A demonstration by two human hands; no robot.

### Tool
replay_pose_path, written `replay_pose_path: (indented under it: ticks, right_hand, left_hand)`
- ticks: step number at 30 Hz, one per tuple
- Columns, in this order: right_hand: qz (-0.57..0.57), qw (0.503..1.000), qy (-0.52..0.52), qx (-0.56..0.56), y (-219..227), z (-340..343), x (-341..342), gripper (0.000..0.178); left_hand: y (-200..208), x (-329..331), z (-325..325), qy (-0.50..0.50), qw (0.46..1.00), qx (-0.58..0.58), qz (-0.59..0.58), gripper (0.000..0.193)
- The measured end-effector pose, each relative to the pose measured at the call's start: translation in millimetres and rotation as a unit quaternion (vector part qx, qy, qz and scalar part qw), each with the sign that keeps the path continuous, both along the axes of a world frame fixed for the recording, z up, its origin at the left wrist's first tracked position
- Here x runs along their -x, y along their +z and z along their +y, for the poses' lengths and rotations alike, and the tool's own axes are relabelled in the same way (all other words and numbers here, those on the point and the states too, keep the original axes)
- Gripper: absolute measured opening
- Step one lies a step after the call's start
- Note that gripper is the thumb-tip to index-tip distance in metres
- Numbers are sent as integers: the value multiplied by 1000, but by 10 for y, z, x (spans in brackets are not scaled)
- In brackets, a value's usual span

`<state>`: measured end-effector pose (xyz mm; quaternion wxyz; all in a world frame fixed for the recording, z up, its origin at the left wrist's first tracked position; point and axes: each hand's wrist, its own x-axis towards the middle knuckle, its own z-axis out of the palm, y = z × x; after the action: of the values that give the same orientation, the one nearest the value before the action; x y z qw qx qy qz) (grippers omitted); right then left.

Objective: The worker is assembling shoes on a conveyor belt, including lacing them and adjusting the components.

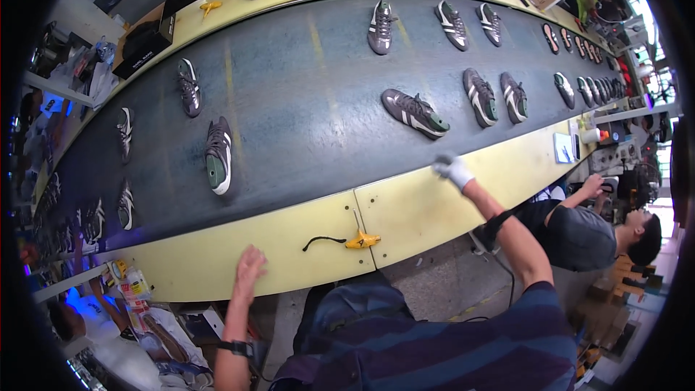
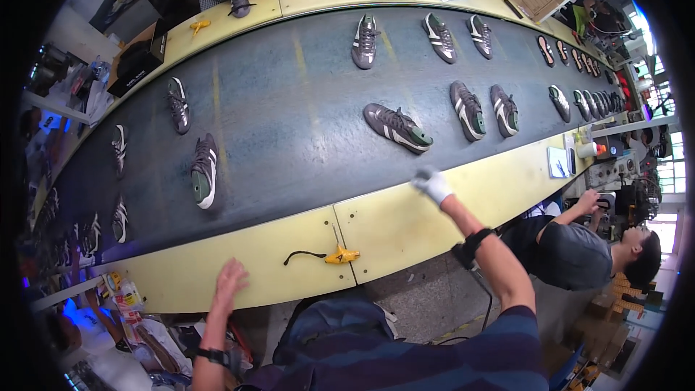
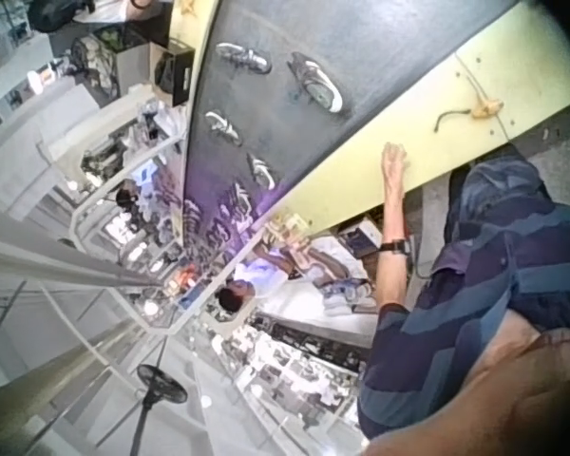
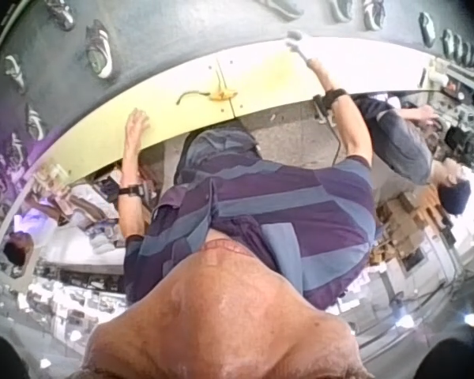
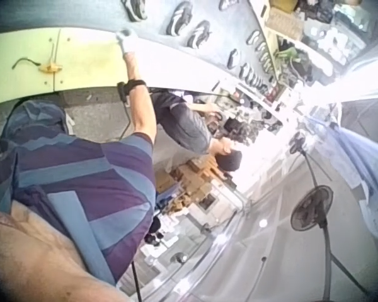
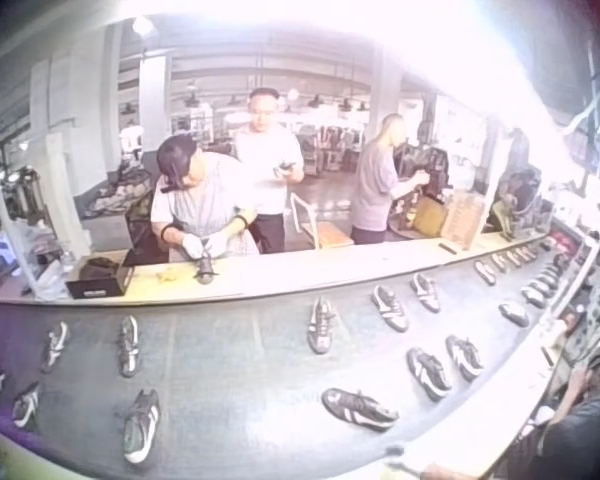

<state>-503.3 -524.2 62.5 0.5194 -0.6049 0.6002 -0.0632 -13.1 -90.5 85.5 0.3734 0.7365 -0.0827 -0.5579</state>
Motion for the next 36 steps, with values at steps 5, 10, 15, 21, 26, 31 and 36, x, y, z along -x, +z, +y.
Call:
replay_pose_path:
  ticks: [5, 10, 15, 21, 26, 31, 36]
  right_hand:
    - [203, 947, 96, 230, -263, -1337, 221, 86]
    - [200, 955, 174, 136, -525, -1570, -444, 91]
    - [124, 978, 166, 14, -514, -1491, -666, 79]
    - [-286, 913, -20, -291, -135, -90, -566, 17]
    - [-347, 874, 10, -340, 598, 1290, -871, 69]
    - [-294, 895, 77, -327, 921, 2386, -688, 66]
    - [-10, 956, 140, -258, 324, 3356, -252, 80]
  left_hand:
    - [-40, 887, 542, 49, 991, -82, 92, 69]
    - [64, 1250, 759, -33, 988, -137, 61, 62]
    - [146, 1242, 533, -26, 989, -145, 24, 56]
    - [24, 1153, -274, -240, 956, -81, -148, 56]
    - [-175, 1182, -882, -405, 803, 90, -428, 62]
    - [-436, 1177, -1067, -518, 764, 109, -368, 32]
    - [-630, 1222, -871, -528, 760, 177, -334, 24]
